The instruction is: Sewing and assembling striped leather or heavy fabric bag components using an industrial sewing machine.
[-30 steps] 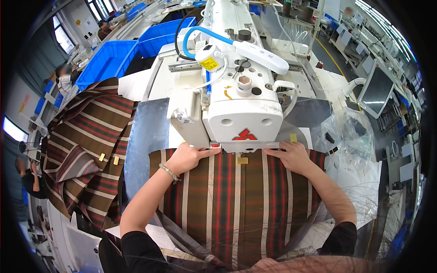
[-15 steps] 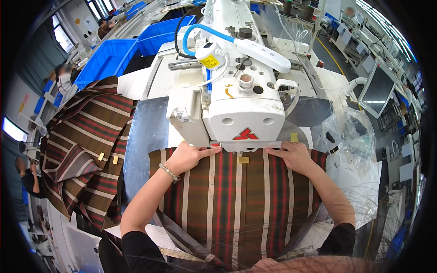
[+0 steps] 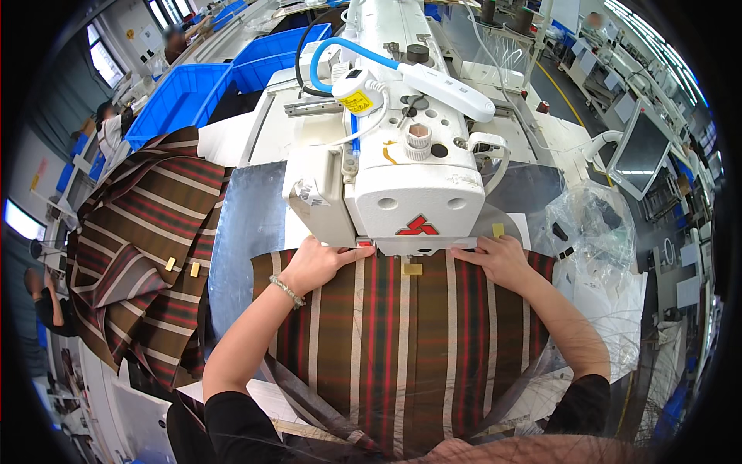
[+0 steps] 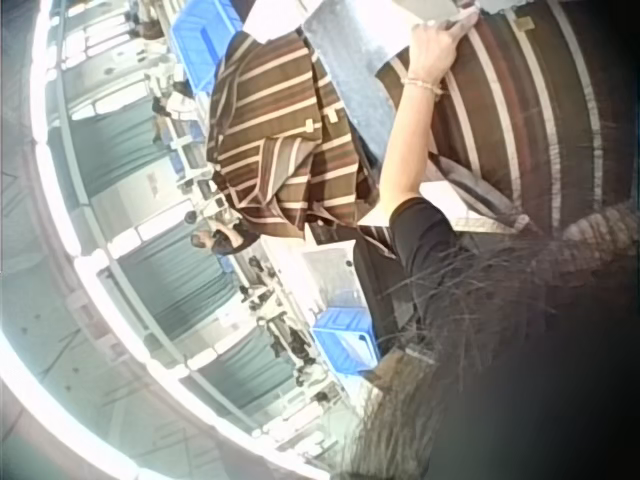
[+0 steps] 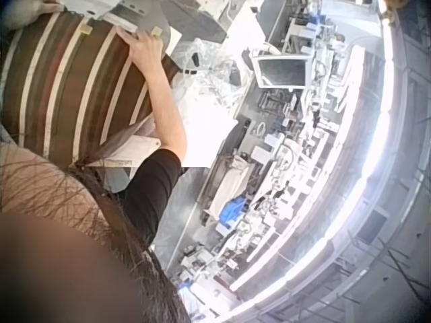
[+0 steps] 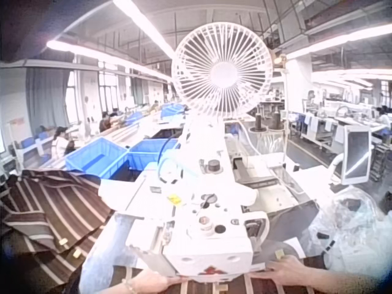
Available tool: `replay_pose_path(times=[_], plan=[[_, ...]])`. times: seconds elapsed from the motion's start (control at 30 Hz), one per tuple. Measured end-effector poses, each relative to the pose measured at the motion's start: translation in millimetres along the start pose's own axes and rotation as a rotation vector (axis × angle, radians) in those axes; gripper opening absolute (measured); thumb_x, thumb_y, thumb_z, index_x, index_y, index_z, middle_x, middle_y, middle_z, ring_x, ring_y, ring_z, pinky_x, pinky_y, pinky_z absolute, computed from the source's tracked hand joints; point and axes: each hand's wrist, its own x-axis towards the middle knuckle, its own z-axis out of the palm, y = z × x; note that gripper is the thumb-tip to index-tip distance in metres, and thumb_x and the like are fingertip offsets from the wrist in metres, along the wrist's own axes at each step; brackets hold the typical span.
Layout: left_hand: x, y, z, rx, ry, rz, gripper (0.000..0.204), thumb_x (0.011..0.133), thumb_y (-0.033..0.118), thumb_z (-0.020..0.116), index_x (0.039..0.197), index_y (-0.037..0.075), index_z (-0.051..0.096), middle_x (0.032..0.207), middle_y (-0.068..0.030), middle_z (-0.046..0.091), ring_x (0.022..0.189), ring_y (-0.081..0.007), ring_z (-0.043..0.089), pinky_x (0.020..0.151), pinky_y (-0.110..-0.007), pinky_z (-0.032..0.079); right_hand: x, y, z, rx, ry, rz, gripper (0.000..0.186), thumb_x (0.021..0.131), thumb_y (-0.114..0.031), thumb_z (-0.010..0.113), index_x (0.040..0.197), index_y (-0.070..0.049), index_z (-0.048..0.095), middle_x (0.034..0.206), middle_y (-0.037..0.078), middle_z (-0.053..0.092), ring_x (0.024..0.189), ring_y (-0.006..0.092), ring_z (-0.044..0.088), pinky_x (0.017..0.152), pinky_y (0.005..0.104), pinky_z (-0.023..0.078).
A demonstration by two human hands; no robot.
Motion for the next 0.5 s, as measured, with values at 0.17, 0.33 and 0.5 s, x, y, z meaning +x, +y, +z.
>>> replay_pose_path(times=[0.17, 0.33, 0.5], plan=[[-0.6, -1.0, 0.7, -0.026, -0.028, -0.025, 0.043, 0.081, 0.007, 0.056, 0.115, 0.031, 0.068, 0.085, -0.0013, 0.062, 0.081, -0.0193, 0.063, 0.071, -0.034, 0.053, -0.6, 0.9, 2.0, 0.014, 0.003, 0.011, 0.06, 0.071, -0.004, 0.06, 0.121, -0.037, 0.062, 0.07, 0.0, 0.05, 0.06, 0.0165, 0.057, 0.049, 0.0316, 0.044], [-0.2, -0.6, 0.5, -0.025, -0.018, -0.024, 0.045, 0.08, 0.005, 0.056, 0.115, 0.031, 0.068, 0.082, -0.0011, 0.062, 0.08, -0.019, 0.063, 0.071, -0.034, 0.053, -1.6, 0.8, 4.8, 0.008, 0.025, 0.014, 0.059, 0.072, -0.003, 0.06, 0.121, -0.037, 0.063, 0.069, 0.0, 0.05, 0.059, 0.0162, 0.057, 0.049, 0.0314, 0.044], [0.6, -0.7, -0.1, -0.031, 0.023, -0.003, 0.048, 0.078, 0.003, 0.056, 0.115, 0.03, 0.068, 0.083, -0.0008, 0.064, 0.08, -0.0184, 0.064, 0.071, -0.034, 0.053, -1.3, 0.7, 4.9, 0.011, 0.038, 0.017, 0.059, 0.072, -0.003, 0.06, 0.12, -0.037, 0.063, 0.069, 0.0, 0.05, 0.059, 0.0164, 0.056, 0.05, 0.0313, 0.044]])
